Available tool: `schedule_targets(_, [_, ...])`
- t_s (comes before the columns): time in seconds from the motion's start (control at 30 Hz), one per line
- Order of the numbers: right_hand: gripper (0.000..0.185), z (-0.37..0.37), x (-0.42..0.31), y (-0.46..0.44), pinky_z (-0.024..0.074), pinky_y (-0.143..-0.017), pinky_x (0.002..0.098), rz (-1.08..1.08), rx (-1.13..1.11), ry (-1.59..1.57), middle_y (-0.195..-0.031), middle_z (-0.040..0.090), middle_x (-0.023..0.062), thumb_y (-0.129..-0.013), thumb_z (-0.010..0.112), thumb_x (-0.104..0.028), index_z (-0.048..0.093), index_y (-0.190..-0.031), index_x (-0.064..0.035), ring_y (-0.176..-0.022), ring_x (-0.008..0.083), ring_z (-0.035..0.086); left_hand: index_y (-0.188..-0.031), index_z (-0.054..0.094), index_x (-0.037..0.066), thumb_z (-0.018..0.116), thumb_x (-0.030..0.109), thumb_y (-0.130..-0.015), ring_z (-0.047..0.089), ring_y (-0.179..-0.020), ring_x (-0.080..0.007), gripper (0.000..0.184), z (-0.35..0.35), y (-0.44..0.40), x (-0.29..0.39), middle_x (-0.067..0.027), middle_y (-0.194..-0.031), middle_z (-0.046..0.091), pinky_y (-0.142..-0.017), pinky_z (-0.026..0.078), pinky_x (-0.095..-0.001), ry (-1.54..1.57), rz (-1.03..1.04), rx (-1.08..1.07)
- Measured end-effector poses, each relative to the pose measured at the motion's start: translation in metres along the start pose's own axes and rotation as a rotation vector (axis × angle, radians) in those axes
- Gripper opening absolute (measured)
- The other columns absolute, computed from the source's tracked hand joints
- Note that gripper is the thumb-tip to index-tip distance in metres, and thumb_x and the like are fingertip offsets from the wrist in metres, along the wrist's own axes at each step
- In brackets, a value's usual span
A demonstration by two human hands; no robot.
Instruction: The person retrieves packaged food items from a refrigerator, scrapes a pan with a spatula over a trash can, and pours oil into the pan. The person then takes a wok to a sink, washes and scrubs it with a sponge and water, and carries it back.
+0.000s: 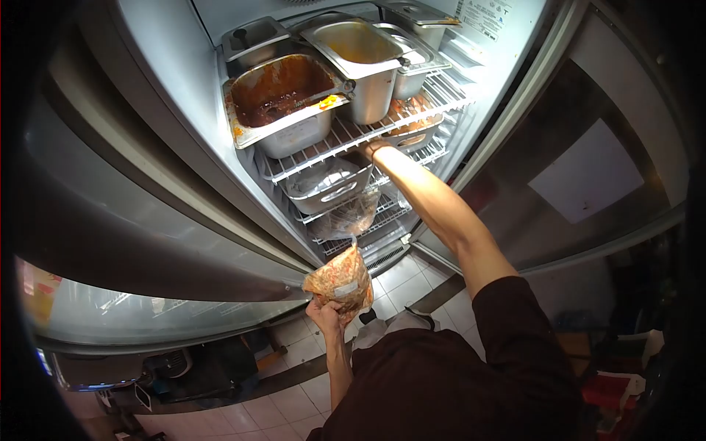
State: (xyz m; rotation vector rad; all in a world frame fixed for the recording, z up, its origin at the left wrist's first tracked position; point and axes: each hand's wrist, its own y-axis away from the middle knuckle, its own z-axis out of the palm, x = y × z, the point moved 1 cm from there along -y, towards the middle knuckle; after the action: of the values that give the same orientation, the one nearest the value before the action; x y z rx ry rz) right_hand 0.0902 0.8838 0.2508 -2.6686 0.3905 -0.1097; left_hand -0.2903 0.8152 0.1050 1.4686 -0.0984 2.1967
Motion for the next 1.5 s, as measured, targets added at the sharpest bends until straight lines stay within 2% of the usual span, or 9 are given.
schedule_targets(0.23, [0.012, -0.003, -0.003, -0.002, 0.0519, -0.060, 0.0320, -0.027, -0.022, 0.059, -0.079, 0.064, 0.0022, -0.080, 0.058, -0.020, 0.065, -0.089, -0.0156, -0.065, 0.0174, 0.063, -0.116, 0.053, -0.013, 0.039, -0.016, -0.053, 0.066, -0.091, -0.0290, 0.065, -0.003, 0.008, 0.008, -0.0167, -0.106, 0.063, -0.083, 0.056, -0.0376, 0.010, -0.048, -0.020])
schedule_targets(0.53, [0.016, -0.036, -0.026, 0.039, 0.0519, -0.061, 0.0329, -0.273, 0.314, 0.338, -0.083, 0.066, 0.0016, -0.080, 0.058, -0.018, 0.066, -0.093, -0.0160, -0.067, 0.0178, 0.064, -0.101, 0.059, -0.014, 0.043, -0.013, -0.054, 0.067, -0.082, -0.0239, 0.050, 0.008, 0.013, 0.014, -0.0144, -0.094, 0.066, -0.076, 0.056, -0.0326, 0.041, 0.006, -0.004])
schedule_targets(0.63, [0.018, -0.070, -0.045, 0.060, 0.0510, -0.065, 0.0358, -0.075, -0.012, 0.107, -0.088, 0.065, 0.0034, -0.078, 0.059, -0.018, 0.065, -0.095, -0.0150, -0.072, 0.0205, 0.063, -0.100, 0.060, -0.013, 0.046, -0.012, -0.055, 0.066, -0.079, -0.0197, 0.048, 0.018, -0.001, 0.005, -0.0115, -0.092, 0.067, -0.070, 0.054, -0.0276, -0.026, 0.043, -0.098])
schedule_targets(0.77, [0.030, -0.126, -0.057, 0.098, 0.0472, -0.084, 0.0388, -0.162, 0.546, 0.039, -0.095, 0.066, 0.0036, -0.070, 0.060, -0.004, 0.066, -0.098, -0.0102, -0.092, 0.0240, 0.061, -0.097, 0.060, -0.012, 0.047, -0.012, -0.054, 0.065, -0.075, -0.0184, 0.045, 0.034, -0.014, 0.005, -0.0107, -0.090, 0.067, -0.066, 0.053, -0.0270, -0.086, 0.100, -0.187])
schedule_targets(0.9, [0.033, -0.199, -0.046, 0.152, 0.0477, -0.084, 0.0389, -0.064, 0.529, 0.073, -0.098, 0.067, 0.0038, -0.065, 0.058, 0.002, 0.068, -0.095, -0.0093, -0.098, 0.0244, 0.061, -0.091, 0.061, -0.009, 0.050, -0.014, -0.055, 0.064, -0.071, -0.0164, 0.039, 0.045, -0.020, 0.005, -0.0082, -0.083, 0.066, -0.062, 0.052, -0.0263, 0.035, 0.033, -0.192])
schedule_targets(1.1, [0.018, -0.194, -0.013, 0.289, 0.0461, -0.079, 0.0266, 0.782, 0.605, -0.836, -0.091, 0.067, 0.0006, -0.086, 0.060, -0.002, 0.067, -0.102, -0.0041, -0.086, 0.0132, 0.061, -0.120, 0.051, -0.004, 0.048, -0.015, -0.055, 0.063, -0.098, -0.0303, 0.067, 0.058, -0.022, -0.036, -0.0156, -0.113, 0.061, -0.074, 0.058, -0.0342, 0.353, -0.308, -0.335])
schedule_targets(1.2, [0.018, -0.178, -0.014, 0.345, 0.0451, -0.077, 0.0238, 1.003, 0.654, -1.232, -0.089, 0.065, -0.0027, -0.092, 0.059, -0.009, 0.066, -0.107, -0.0005, -0.084, 0.0063, 0.057, -0.134, 0.044, 0.000, 0.050, -0.005, -0.063, 0.049, -0.123, -0.0351, 0.071, 0.102, 0.009, -0.055, -0.0177, -0.134, 0.049, -0.102, 0.044, -0.0463, 0.539, -0.519, -0.524])
schedule_targets(1.3, [0.022, -0.147, -0.015, 0.407, 0.0456, -0.077, 0.0245, 1.048, 0.419, -1.215, -0.089, 0.065, -0.0013, -0.092, 0.060, -0.010, 0.065, -0.111, 0.0007, -0.083, 0.0061, 0.057, -0.140, 0.039, 0.004, 0.055, -0.003, -0.068, 0.040, -0.132, -0.0349, 0.074, 0.156, 0.052, -0.070, -0.0175, -0.144, 0.041, -0.110, 0.034, -0.0512, 0.595, -0.595, -0.693])
schedule_targets(1.5, [0.027, -0.182, 0.002, 0.504, 0.0508, -0.075, 0.0330, 0.652, -0.110, -1.079, -0.100, 0.068, 0.0185, -0.087, 0.062, -0.007, 0.063, -0.112, 0.0022, -0.091, 0.0200, 0.067, -0.135, 0.040, 0.000, 0.047, -0.014, -0.052, 0.053, -0.119, -0.0347, 0.084, 0.159, 0.118, -0.169, -0.0180, -0.128, 0.054, -0.099, 0.049, -0.0434, 0.455, -0.698, -0.620])
